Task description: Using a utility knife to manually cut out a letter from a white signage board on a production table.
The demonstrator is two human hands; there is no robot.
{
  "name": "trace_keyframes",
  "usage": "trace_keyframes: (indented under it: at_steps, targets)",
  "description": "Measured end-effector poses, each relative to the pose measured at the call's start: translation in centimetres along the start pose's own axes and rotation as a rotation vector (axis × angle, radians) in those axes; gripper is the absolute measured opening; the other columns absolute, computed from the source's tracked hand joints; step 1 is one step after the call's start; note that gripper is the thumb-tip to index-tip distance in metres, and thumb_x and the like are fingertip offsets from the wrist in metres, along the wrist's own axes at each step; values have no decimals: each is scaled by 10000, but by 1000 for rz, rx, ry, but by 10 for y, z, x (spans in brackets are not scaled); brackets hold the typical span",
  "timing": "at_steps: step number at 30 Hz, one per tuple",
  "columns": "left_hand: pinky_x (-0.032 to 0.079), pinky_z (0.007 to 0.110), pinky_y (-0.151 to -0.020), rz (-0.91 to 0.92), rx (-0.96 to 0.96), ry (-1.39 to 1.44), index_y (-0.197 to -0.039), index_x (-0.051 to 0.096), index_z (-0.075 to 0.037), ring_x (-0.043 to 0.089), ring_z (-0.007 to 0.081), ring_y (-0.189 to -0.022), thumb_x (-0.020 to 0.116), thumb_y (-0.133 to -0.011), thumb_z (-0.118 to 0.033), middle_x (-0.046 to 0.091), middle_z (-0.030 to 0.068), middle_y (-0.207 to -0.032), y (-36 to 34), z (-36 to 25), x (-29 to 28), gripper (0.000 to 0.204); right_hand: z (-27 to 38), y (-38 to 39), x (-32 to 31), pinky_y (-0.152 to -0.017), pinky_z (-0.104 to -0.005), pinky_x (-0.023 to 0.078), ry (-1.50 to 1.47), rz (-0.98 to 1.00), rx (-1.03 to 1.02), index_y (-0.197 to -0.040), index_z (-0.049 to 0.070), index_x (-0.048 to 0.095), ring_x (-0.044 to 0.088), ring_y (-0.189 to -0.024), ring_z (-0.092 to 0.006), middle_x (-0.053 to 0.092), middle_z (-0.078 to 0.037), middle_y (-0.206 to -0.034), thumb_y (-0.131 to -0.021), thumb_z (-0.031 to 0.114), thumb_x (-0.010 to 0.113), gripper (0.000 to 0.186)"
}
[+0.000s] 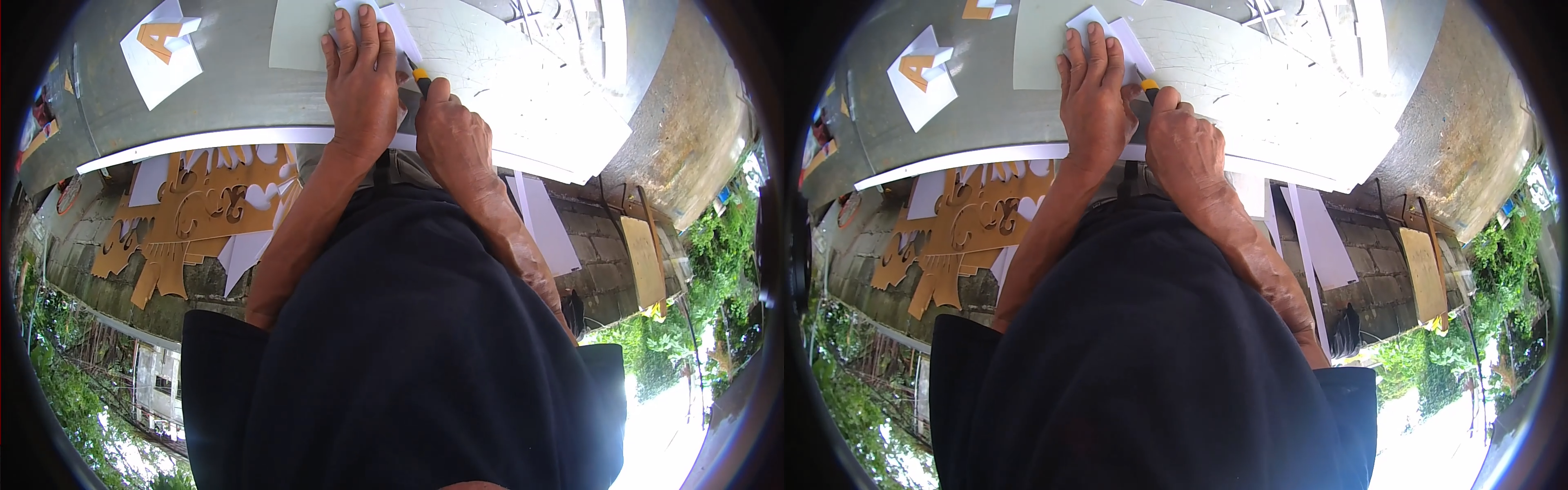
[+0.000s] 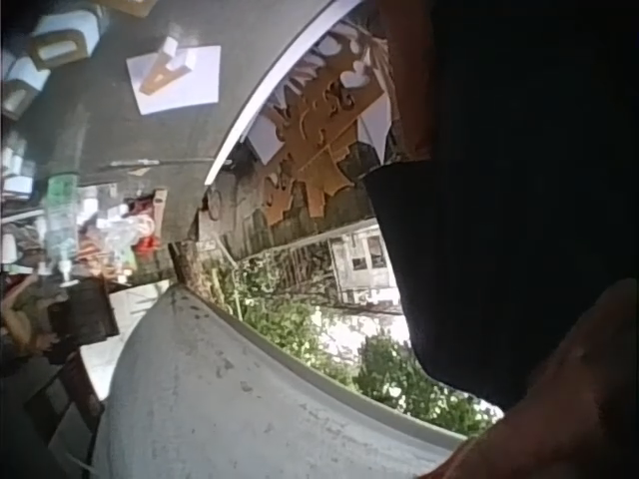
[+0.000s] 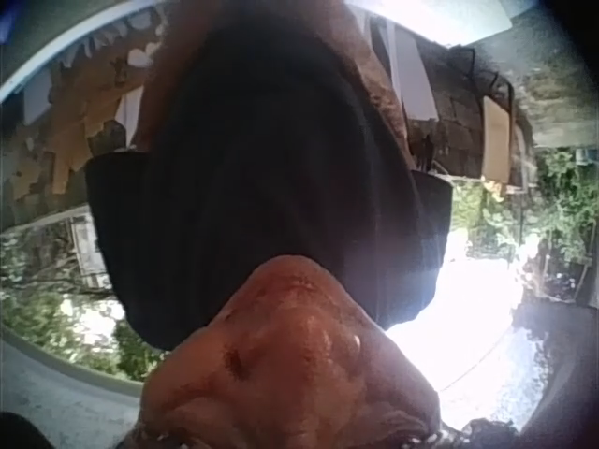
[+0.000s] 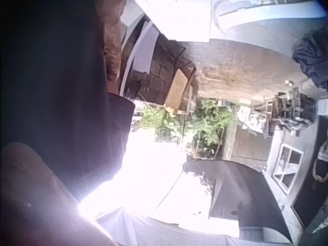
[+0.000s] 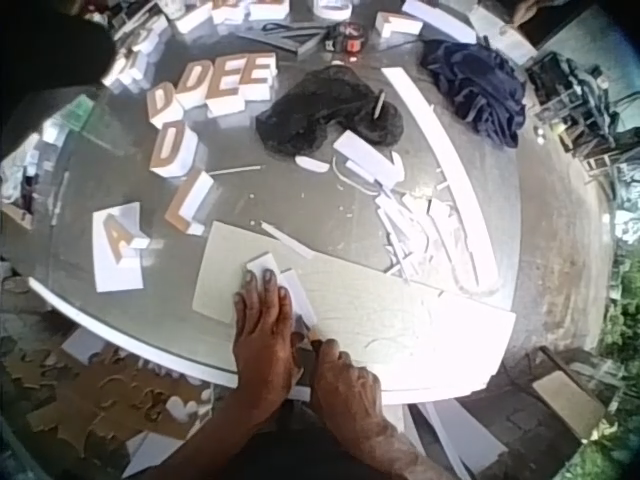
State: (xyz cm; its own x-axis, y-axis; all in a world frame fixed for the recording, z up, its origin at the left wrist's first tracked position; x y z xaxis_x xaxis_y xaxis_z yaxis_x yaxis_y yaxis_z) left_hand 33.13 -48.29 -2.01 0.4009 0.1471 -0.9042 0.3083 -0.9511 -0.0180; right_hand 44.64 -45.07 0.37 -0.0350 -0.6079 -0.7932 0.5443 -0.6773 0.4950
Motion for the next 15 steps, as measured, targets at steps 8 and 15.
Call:
trace_keyframes:
  at_steps: [8, 15]
  targets:
    - [276, 615, -1179, -16, -6, 30, -1389, 518, 102, 265, 515, -1484, 756, -794, -41, 354, 267, -1586, 5, 3, 9, 657, -2, 4, 4, -594, -525, 557, -27, 38, 30, -947, -9, 454, 692, -652, -440, 671, -246, -748, -964, 95, 531, 131]
    - [263, 614, -1186, 2, -20, 28, -1414, 493, 105, 251, 531, -1482, 755, -803, -47, 333, 264, -1598, 3, 4, 9, 682, 0, 12, 0, -594, -484, 586, 21, 71, 54, -942, -2, 469, 719, -670, -395, 671, -208, -763, -867, 31, 607, 161]
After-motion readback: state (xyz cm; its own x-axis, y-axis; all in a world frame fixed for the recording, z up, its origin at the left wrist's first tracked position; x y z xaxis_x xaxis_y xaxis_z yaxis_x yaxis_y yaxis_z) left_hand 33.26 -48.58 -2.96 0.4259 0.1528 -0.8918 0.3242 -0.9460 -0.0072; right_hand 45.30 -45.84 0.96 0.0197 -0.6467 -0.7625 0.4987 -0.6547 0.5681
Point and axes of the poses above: each hand's wrist, its own y-axis away from the middle knuckle, its own x-axis out of the palm, z = x × y, the point moved 5 cm from there along -y, towards the middle knuckle
